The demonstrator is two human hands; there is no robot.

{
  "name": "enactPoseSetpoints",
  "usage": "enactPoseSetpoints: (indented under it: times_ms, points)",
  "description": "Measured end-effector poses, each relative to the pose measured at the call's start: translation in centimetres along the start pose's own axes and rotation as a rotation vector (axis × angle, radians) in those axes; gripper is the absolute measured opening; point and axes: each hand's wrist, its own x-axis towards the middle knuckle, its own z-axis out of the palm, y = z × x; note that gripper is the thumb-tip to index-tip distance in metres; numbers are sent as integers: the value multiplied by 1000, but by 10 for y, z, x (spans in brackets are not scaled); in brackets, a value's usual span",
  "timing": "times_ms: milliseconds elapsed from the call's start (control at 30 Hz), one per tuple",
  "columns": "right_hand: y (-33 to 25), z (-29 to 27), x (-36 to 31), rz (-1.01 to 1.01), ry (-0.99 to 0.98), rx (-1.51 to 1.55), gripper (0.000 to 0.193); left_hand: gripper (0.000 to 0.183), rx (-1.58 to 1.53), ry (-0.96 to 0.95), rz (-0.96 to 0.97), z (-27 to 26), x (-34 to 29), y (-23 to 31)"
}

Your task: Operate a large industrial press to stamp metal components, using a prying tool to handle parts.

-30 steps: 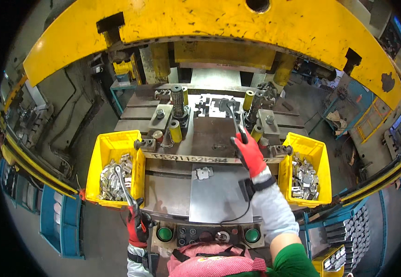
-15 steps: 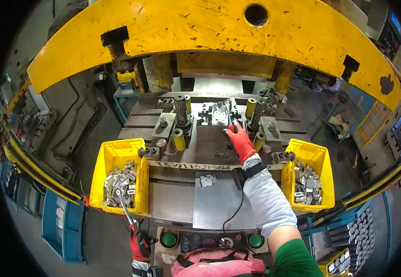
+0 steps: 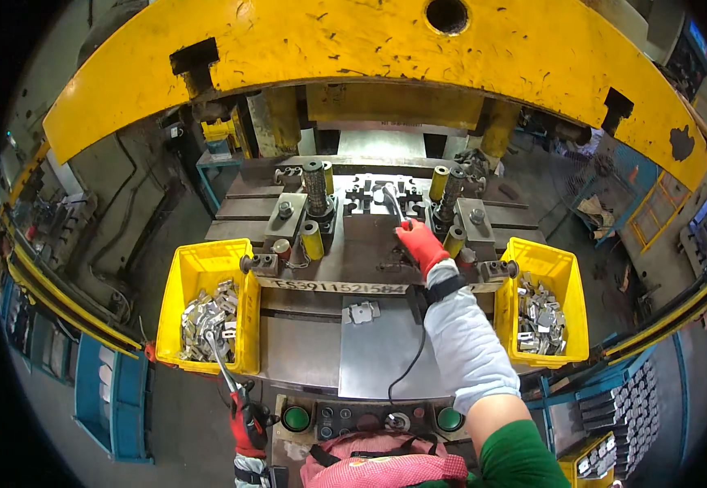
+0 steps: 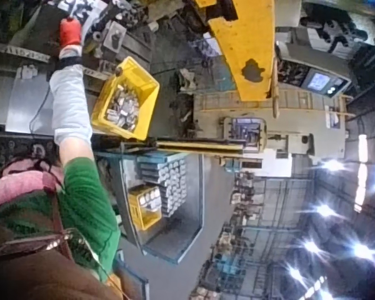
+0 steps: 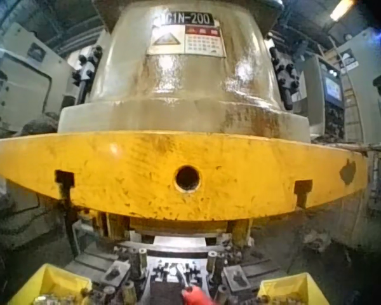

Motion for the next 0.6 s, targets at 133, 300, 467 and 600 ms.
enactPoseSetpoints:
  times_ms: [133,300,467,600]
  points:
    - [10,-15,-22,-120,-11,516,40,32,-41,117,80,-25,10,-17]
    - [17,-71,-181,-27,430,545,43,27,5,594,85,-101,11,-67]
    - [188,-109,-317,389,1165,310,57,40,104,597,-318,-136,5,-123]
    - [270,-80,-396,596,1161,411,67,50,217,404,-654,-123,15,-168]
